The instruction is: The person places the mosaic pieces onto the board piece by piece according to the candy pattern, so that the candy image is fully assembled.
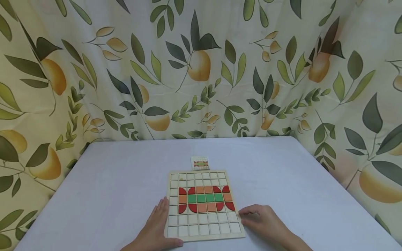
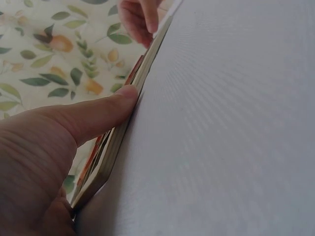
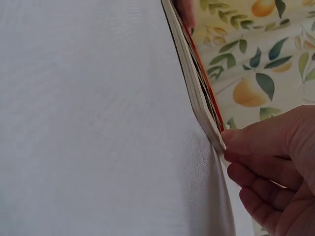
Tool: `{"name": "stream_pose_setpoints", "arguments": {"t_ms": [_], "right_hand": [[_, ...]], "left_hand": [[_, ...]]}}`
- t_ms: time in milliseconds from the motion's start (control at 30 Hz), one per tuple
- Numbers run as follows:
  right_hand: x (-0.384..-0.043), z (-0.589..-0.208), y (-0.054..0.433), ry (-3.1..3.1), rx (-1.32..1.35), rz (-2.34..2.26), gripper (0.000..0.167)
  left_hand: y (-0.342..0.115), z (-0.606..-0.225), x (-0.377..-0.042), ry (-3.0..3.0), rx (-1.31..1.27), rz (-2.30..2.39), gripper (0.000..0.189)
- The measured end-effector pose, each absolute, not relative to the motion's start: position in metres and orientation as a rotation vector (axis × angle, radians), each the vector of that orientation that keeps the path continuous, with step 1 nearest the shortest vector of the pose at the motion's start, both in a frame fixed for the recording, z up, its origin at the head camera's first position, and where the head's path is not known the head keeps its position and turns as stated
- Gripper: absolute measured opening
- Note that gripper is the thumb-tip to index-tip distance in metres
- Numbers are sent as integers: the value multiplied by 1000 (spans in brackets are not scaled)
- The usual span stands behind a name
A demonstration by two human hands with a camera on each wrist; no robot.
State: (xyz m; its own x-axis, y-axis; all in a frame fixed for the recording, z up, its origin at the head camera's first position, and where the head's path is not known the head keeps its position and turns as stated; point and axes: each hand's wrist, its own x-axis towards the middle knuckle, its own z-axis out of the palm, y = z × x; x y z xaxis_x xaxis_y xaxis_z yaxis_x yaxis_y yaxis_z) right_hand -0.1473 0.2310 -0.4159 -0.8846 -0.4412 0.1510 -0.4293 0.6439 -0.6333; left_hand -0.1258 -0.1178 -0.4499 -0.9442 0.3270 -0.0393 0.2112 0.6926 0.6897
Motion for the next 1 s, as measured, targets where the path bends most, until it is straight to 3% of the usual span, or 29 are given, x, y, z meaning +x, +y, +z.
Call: {"name": "stream_pose_setpoints", "arguments": {"t_ms": [667, 833, 1000], "right_hand": [[-145, -416, 222, 2758, -492, -1145, 24], [-146, -412, 215, 2989, -365, -1056, 34], [-155, -408, 201, 3246, -396, -722, 63]], "left_hand": [[-123, -441, -122, 2672, 340, 1142, 129], [-123, -418, -128, 2730, 244, 1155, 101], [-108, -403, -146, 3096, 354, 896, 73]]}}
